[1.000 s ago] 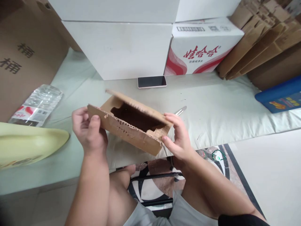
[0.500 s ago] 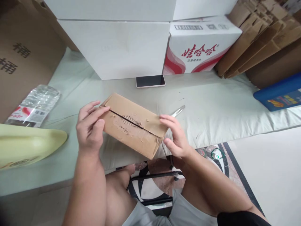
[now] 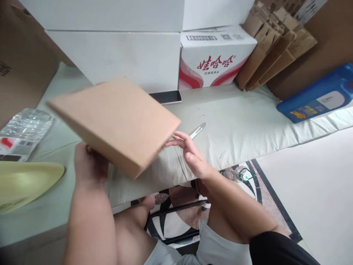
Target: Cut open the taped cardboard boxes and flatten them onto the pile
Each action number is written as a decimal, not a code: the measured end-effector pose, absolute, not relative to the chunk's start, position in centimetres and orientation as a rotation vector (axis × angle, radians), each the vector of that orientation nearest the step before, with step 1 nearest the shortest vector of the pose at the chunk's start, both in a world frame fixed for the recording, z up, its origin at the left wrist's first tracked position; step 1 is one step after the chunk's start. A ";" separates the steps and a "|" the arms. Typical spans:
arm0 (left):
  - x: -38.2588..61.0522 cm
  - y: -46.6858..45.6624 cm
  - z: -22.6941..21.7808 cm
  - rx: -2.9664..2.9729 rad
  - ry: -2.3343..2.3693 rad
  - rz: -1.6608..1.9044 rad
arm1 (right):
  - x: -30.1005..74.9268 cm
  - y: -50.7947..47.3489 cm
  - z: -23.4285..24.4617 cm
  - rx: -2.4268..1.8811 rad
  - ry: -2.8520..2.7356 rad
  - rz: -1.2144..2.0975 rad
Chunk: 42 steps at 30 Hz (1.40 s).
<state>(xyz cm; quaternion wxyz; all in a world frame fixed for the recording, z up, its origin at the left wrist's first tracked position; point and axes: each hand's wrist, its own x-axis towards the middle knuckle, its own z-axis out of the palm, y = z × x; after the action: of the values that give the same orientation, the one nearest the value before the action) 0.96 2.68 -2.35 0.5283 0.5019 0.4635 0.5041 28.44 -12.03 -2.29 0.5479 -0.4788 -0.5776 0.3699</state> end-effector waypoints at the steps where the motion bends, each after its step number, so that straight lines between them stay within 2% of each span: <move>1: 1.7 2.3 -2.0 1.075 1.147 1.114 | 28.4 -12.2 -2.1 -1.126 -1.428 0.817; 6: 4.7 0.1 -0.4 0.977 1.210 0.634 | 28.6 -12.5 -1.6 -1.122 -1.536 0.698; 13: 6.2 -0.9 0.3 1.178 1.280 0.302 | 29.4 -12.3 -1.9 -1.251 -1.467 0.589; 16: 6.1 -0.3 -0.2 1.376 1.435 0.503 | 29.6 -12.3 -2.1 -1.259 -1.456 0.595; 18: 5.8 0.0 -0.8 1.429 1.419 0.857 | 29.5 -12.4 -1.9 -1.263 -1.462 0.614; 20: 5.4 0.2 -1.4 1.462 1.203 1.209 | 29.3 -12.5 -1.4 -1.247 -1.498 0.647; 22: 5.1 0.1 -1.9 1.581 0.921 1.408 | 29.0 -12.6 -0.8 -1.197 -1.566 0.695; 25: 5.1 -0.1 -2.5 1.796 0.784 1.325 | 29.1 -12.7 -0.5 -1.108 -1.603 0.817; 28: 5.4 -0.2 -2.9 1.793 0.832 1.263 | 30.2 -12.4 -1.0 -1.206 -1.372 0.871; 33: 5.4 -0.2 -3.1 1.762 0.859 1.262 | 32.7 -11.5 -1.5 -2.113 -1.296 0.583; 36: 5.4 -0.2 -3.2 1.765 0.819 1.285 | 32.6 -11.1 -1.4 -2.424 -1.489 0.579; 39: 5.5 0.0 -3.5 1.775 0.800 1.304 | 31.9 -11.0 -1.5 -2.426 -1.591 0.570; 42: 5.6 0.1 -3.9 1.780 0.790 1.335 | 31.6 -11.1 -1.8 -2.254 -1.468 0.616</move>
<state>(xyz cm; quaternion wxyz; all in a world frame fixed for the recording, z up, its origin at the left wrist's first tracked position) 5.57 0.14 -3.92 0.3804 0.6971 0.3096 0.5230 31.61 -11.06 -1.78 0.1900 -0.8019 -0.5224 0.2192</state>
